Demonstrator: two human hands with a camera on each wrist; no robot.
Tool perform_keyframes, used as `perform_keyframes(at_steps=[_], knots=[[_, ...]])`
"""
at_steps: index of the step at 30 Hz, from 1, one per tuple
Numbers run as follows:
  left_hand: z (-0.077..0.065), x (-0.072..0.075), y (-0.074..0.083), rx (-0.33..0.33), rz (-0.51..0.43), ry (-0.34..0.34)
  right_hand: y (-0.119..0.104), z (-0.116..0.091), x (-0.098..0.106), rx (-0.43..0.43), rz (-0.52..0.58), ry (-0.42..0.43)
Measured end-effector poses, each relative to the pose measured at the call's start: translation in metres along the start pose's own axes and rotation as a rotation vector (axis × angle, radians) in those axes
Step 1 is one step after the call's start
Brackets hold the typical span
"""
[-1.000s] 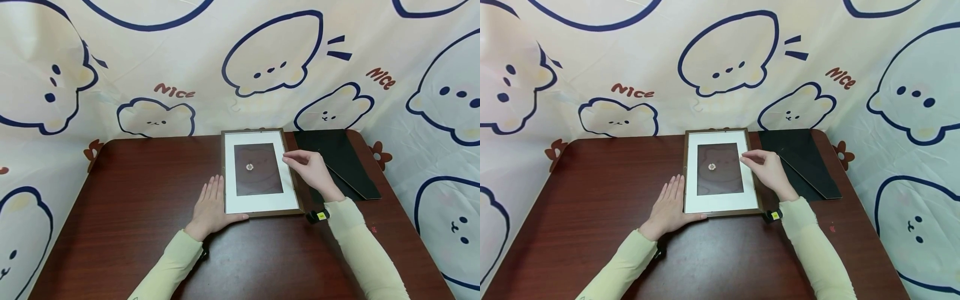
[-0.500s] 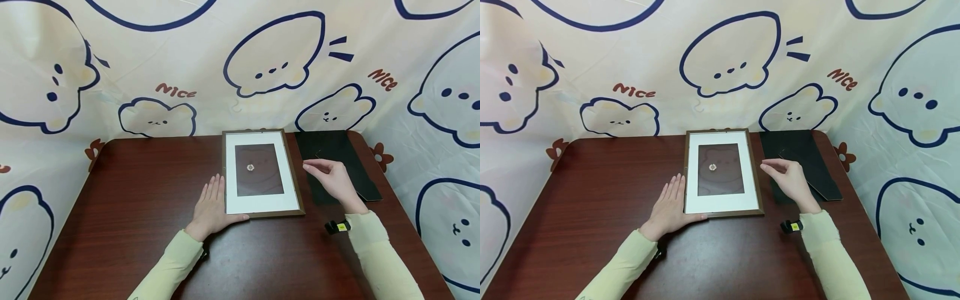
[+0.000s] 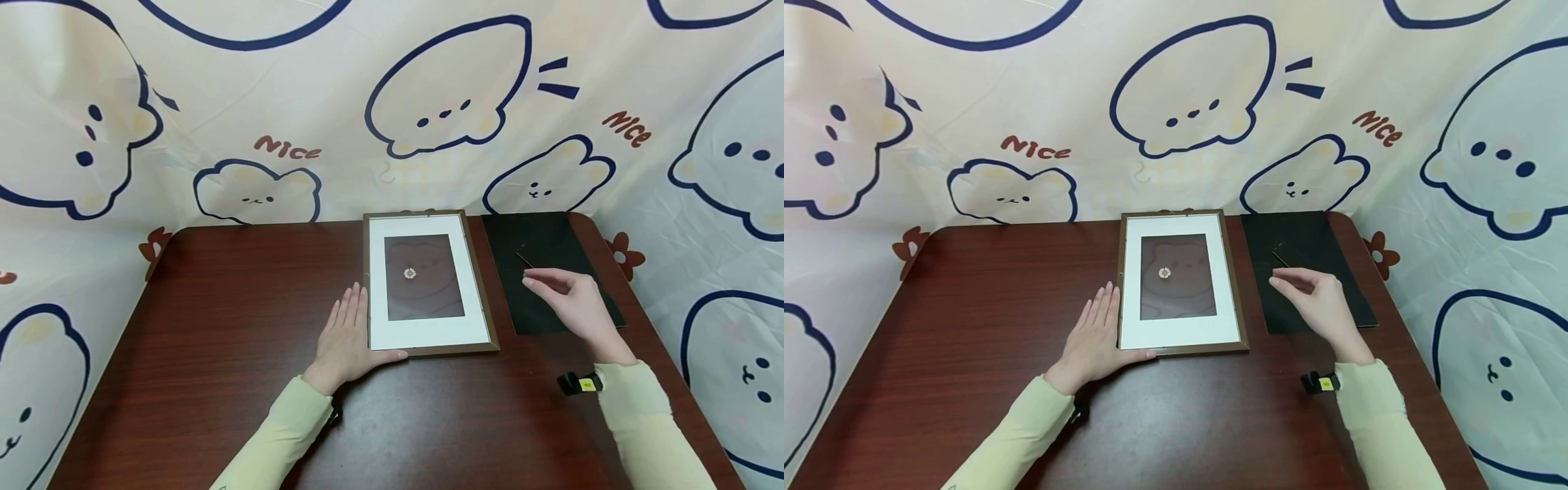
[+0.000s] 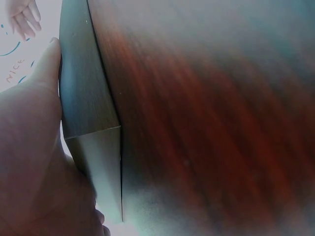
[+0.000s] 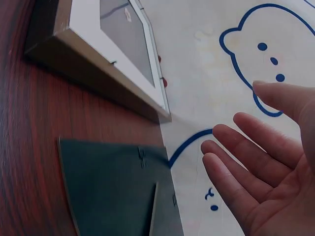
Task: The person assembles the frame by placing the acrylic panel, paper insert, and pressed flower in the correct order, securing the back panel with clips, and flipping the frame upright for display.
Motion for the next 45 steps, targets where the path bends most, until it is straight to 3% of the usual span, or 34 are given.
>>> perform_keyframes(at_steps=[12, 21, 27, 39, 45], knots=[[-0.001, 0.003, 0.002, -0.001, 0.007, 0.005, 0.015, -0.021, 0.034, -0.07, -0.075, 0.059], [-0.001, 0.006, 0.003, 0.002, 0.003, -0.005, 0.033, -0.033, 0.059, -0.134, -0.123, 0.049], [-0.001, 0.002, 0.003, -0.007, 0.001, 0.008, 0.045, -0.043, 0.07, -0.183, -0.149, 0.027], [0.0, 0.004, 0.003, 0.011, 0.008, -0.019, 0.067, -0.059, 0.087, -0.186, -0.161, 0.054], [0.001, 0.005, 0.004, 0.007, 0.013, -0.019, 0.084, -0.067, 0.094, -0.206, -0.17, 0.024]])
Point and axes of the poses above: each hand's wrist, its own z-axis towards the middle knuckle, its own x-axis out of the back of the hand, y = z × x, the point moved 4 cm from there along z, towards the middle knuckle, and after that the axes turned 1 degree about x, right-handed, at the moved point
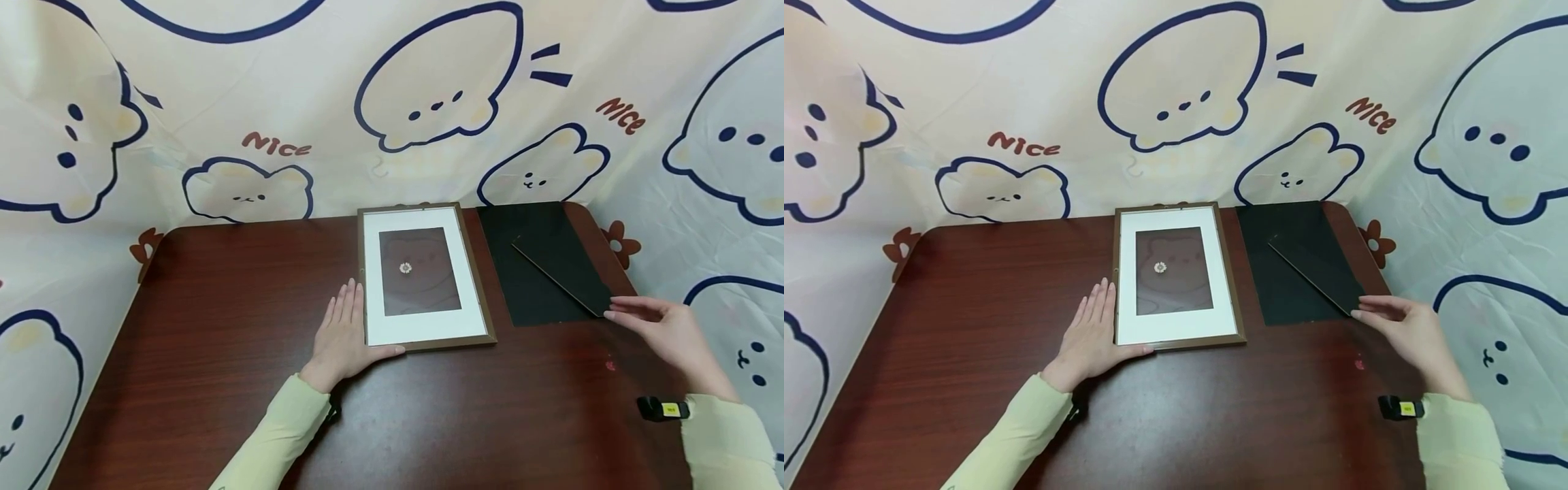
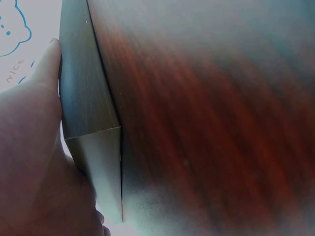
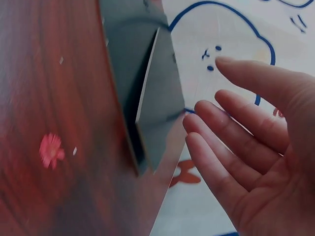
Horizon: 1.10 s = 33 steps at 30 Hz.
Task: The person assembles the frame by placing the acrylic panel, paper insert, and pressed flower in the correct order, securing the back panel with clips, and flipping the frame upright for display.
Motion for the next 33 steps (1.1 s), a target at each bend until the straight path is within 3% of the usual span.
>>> perform_keyframes(at_steps=[9, 17, 27, 33], knots=[[0.001, 0.0, 0.0, 0.003, 0.002, -0.014, 0.034, -0.009, -0.006, -0.074, -0.079, -0.188], [0.001, 0.001, 0.0, 0.004, -0.009, -0.005, 0.054, -0.015, -0.017, -0.121, 0.008, -0.3], [0.0, 0.0, 0.0, 0.006, -0.006, -0.015, 0.062, -0.015, -0.025, -0.118, -0.06, -0.253], [0.0, 0.001, 0.0, 0.012, -0.009, -0.023, 0.047, -0.007, -0.033, -0.052, -0.05, -0.207]])
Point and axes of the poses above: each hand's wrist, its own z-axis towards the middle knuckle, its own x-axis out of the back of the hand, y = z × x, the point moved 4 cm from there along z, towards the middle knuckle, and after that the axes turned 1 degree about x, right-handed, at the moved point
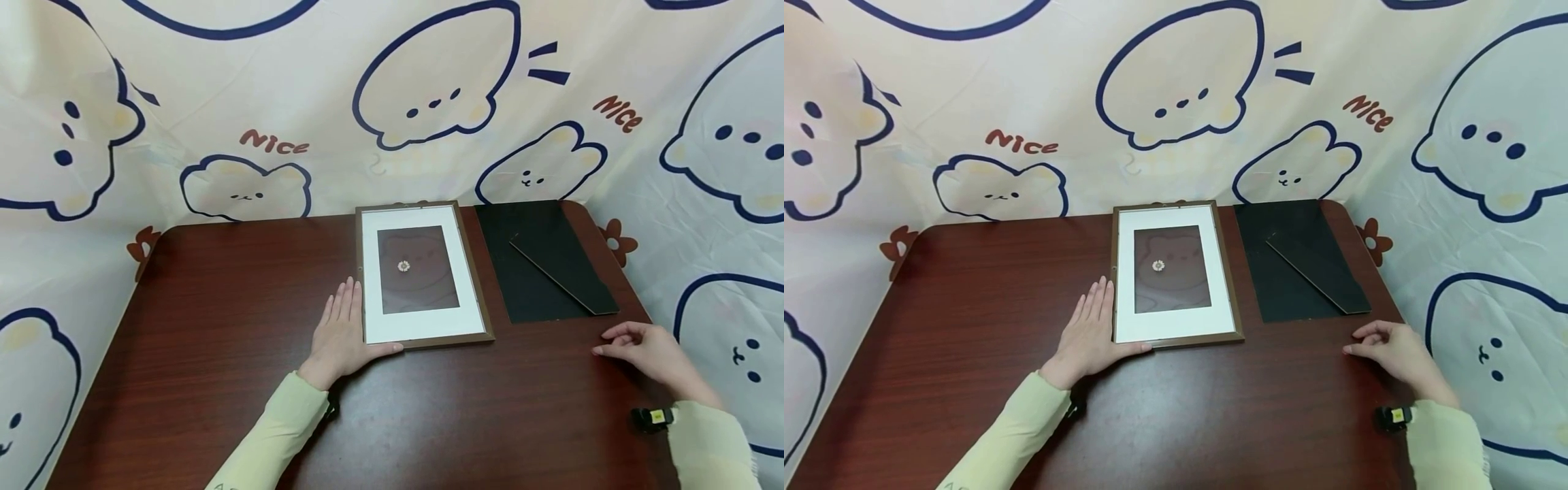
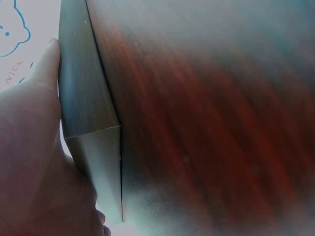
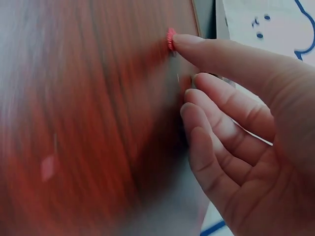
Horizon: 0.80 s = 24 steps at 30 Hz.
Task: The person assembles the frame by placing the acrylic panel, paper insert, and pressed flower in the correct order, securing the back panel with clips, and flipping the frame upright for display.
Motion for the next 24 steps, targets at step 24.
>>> perform_keyframes(at_steps=[24], knots=[[0.0, 0.001, 0.001, -0.012, -0.006, 0.009, -0.035, 0.012, -0.014, 0.106, -0.038, -0.044]])
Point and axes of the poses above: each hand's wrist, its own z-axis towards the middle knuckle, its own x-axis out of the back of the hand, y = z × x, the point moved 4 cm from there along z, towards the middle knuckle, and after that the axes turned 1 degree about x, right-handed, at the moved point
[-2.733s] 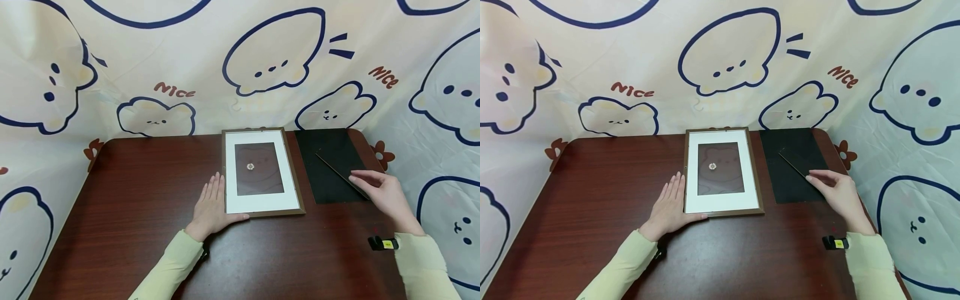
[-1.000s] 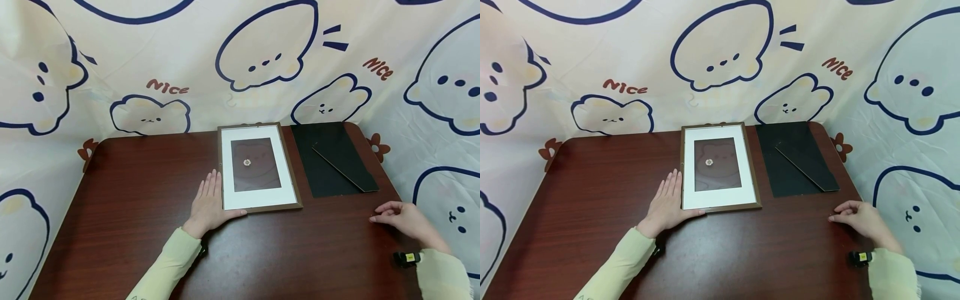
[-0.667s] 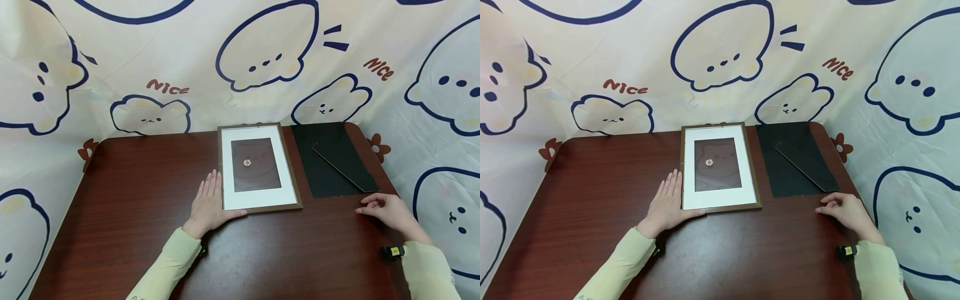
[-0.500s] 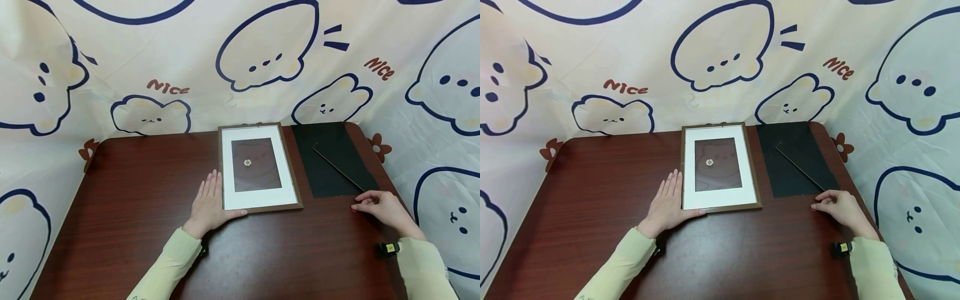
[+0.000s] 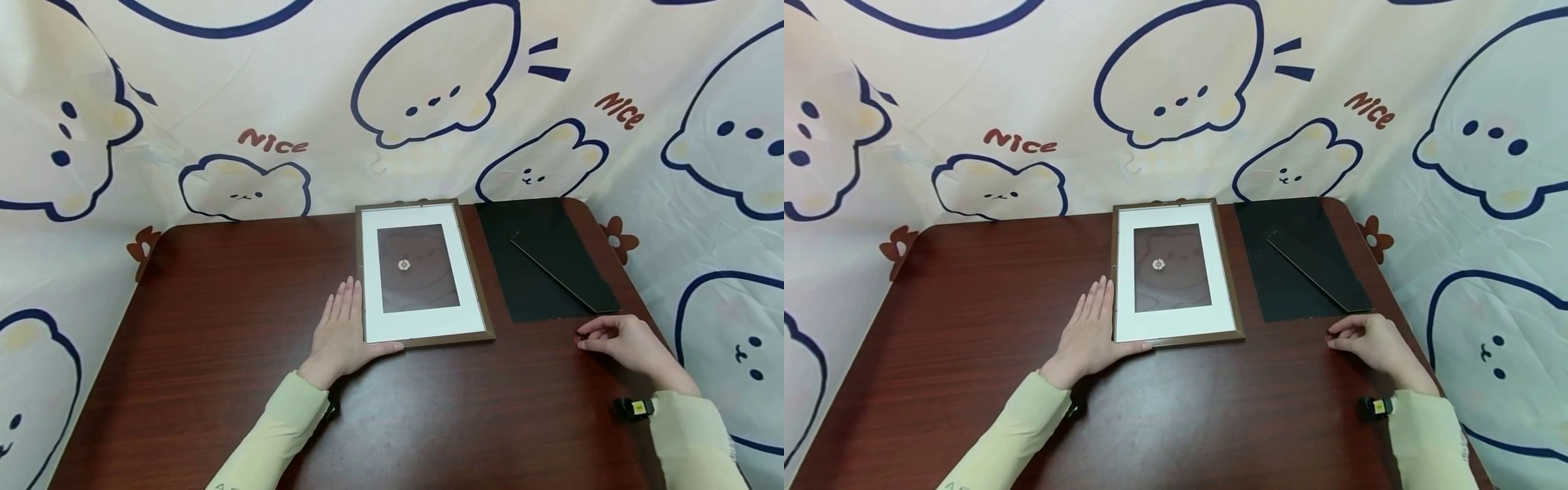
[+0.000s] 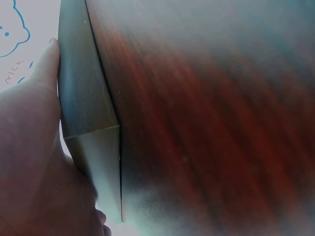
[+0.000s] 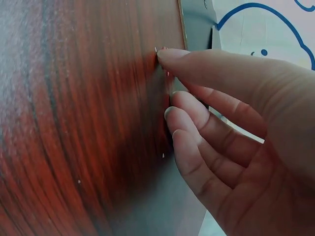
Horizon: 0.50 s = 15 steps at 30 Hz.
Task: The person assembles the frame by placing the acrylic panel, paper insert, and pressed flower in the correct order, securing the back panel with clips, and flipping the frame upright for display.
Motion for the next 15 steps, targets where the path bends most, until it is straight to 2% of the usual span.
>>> perform_keyframes(at_steps=[15], knots=[[-0.0004, -0.0006, -0.0007, -0.002, -0.002, 0.01, -0.0053, 0.0012, -0.0051, -0.001, -0.033, -0.051]])
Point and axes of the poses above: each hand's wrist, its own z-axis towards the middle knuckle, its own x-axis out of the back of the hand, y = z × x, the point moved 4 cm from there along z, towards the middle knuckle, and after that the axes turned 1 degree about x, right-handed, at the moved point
